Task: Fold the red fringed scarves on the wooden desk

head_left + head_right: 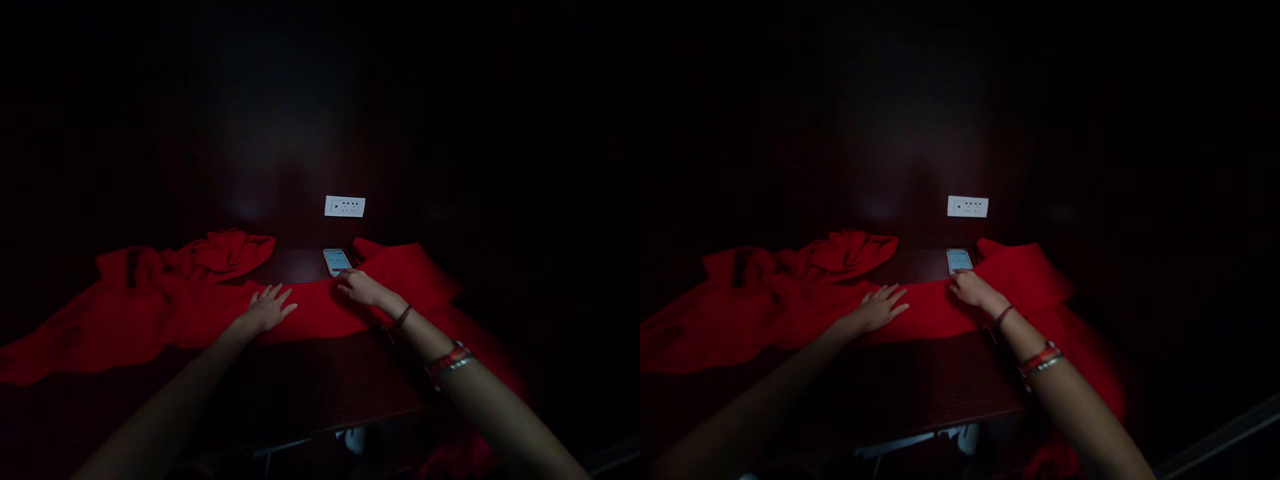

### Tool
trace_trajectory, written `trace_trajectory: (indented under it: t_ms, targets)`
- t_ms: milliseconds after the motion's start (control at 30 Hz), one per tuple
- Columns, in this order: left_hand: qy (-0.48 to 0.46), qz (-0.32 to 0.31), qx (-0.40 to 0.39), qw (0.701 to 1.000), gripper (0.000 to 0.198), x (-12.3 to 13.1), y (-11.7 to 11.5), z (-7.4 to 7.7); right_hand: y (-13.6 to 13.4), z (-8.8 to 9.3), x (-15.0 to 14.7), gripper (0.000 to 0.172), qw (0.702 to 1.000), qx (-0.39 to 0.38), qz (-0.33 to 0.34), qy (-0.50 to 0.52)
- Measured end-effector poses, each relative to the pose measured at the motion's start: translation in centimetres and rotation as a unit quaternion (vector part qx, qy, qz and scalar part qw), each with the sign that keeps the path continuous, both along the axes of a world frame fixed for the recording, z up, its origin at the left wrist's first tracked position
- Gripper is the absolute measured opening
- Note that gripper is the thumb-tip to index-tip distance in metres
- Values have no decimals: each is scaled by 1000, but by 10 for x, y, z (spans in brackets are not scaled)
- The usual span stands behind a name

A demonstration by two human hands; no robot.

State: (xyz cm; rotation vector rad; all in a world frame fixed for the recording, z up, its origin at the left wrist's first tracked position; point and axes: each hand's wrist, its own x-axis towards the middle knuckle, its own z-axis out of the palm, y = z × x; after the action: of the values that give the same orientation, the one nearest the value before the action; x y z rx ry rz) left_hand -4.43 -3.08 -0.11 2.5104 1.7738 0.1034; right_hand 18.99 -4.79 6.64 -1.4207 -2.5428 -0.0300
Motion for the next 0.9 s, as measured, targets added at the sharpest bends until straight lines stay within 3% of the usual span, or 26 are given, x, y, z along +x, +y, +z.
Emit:
trace_trajectory:
  t_ms: [67,200,300,367,433,500,567,633,733,833,900]
  targets:
    - [-5,28,-31,999,68,2,-2,2,20,-9,-21,34,999,-14,-25,18]
    - [-1,83,-72,994,83,2,-6,13,29,-41,-51,59,997,-38,18,58]
    - [6,103,-110,989,90,-4,-6,21,23,-61,-53,61,996,-88,9,32]
    - [6,109,-102,989,84,-9,-4,22,22,-67,-46,61,995,-102,-11,20]
    - [0,107,-27,994,67,-15,0,20,24,-66,-38,59,996,-86,-23,17]
    - [-3,86,80,993,50,-21,7,18,28,-62,-31,54,999,-36,-30,21]
    - [2,56,133,990,39,-25,15,19,33,-56,-28,46,999,26,-40,25]
    - [3,20,101,995,30,-27,25,26,40,-49,-28,41,997,60,-50,19]
    - [-15,-57,22,998,16,-26,38,48,50,-37,-32,40,999,12,-37,-6]
    - [-85,-133,38,987,16,-26,39,68,54,-28,-38,39,999,-46,12,6]
    - [-133,-157,72,976,21,-29,34,73,54,-25,-39,30,998,-57,35,13]
